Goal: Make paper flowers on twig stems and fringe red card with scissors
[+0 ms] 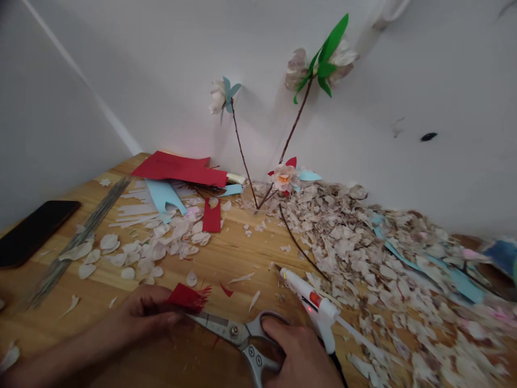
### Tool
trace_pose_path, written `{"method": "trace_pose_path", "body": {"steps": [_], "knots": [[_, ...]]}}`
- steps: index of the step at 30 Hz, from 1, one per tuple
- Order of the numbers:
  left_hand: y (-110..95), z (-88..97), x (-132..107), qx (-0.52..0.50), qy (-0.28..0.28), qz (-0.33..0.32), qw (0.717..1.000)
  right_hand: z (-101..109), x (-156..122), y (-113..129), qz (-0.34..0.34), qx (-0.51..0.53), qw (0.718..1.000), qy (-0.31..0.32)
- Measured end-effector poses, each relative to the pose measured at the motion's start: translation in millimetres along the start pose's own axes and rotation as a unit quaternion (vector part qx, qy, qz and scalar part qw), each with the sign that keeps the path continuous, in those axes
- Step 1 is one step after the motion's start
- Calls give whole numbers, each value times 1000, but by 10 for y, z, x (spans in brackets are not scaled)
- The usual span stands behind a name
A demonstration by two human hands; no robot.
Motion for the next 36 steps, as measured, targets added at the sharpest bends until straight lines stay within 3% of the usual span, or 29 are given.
{"method": "trace_pose_path", "body": {"steps": [4,14,25,36], "knots": [[-18,56,-8,40,-15,-4,999,-24,11,-33,-1,12,1000,-2],[-25,83,-19,9,-45,-15,999,-5,-28,-25,11,-14,999,-27],[-89,27,-15,10,-33,-21,999,1,-12,27,-4,-21,1000,-8],[-17,52,-28,28,-28,-21,999,18,-34,56,-3,0,1000,-5]]}}
Point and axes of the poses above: each hand's wrist, its own x-axis towards the middle knuckle, its own z-axis out of the back of the hand, y = z × x, the point moved 8 cm from there along x, towards the middle knuckle, and after that the axes turned 11 degrees about y, right-handed, at the moved point
